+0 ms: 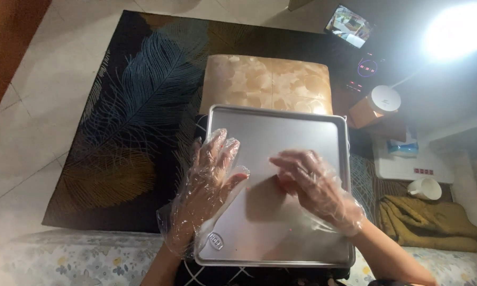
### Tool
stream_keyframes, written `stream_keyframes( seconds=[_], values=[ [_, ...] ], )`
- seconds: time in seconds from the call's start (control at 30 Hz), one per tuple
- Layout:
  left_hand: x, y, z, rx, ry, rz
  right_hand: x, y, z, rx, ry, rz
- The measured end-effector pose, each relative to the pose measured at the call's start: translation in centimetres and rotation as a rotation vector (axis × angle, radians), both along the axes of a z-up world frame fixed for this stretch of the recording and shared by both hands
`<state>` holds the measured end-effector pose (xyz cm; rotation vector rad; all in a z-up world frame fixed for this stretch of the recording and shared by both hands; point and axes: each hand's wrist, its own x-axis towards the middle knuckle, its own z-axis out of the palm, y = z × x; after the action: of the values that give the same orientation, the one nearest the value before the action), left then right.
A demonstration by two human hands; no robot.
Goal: Kneading a small piece of red dough on a metal tray while wearing plastic gloves.
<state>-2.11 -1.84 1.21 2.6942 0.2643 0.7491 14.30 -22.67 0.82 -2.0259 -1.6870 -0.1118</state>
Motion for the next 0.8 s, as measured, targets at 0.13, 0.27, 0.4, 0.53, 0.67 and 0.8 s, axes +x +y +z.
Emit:
stream_keyframes(
  seconds=[0.13, 0.27, 0.4, 0.53, 0.67, 0.8],
  values=[
    [-0.3, 0.0, 0.8, 0.021, -0.023, -0.018, -0.8, -0.1, -2.8, -0.166, -0.101, -0.037],
    [-0.5, 0.0, 0.9, -0.182, 0.133, 0.016, -0.2, -0.2, -4.4, -0.164, -0.205, -0.081],
    [-0.5, -0.1, 1.2, -0.249, 0.179, -0.015, -0.6, 0.7, -3.9, -0.190, -0.313, -0.100],
    [-0.6, 0.2, 0.5, -0.205, 0.200, -0.017, -1.8, 1.0, -0.1, -0.416, 0.094, -0.173],
    [-0.7, 0.4, -0.4, -0.136, 0.139, -0.033, -1.1, 1.4, 3.4, -0.207, 0.614, -0.043],
    [-0.8, 0.6, -0.4, -0.180, 0.101, -0.025, -0.4, 1.9, 1.3, -0.023, 0.478, 0.119]
  ],
)
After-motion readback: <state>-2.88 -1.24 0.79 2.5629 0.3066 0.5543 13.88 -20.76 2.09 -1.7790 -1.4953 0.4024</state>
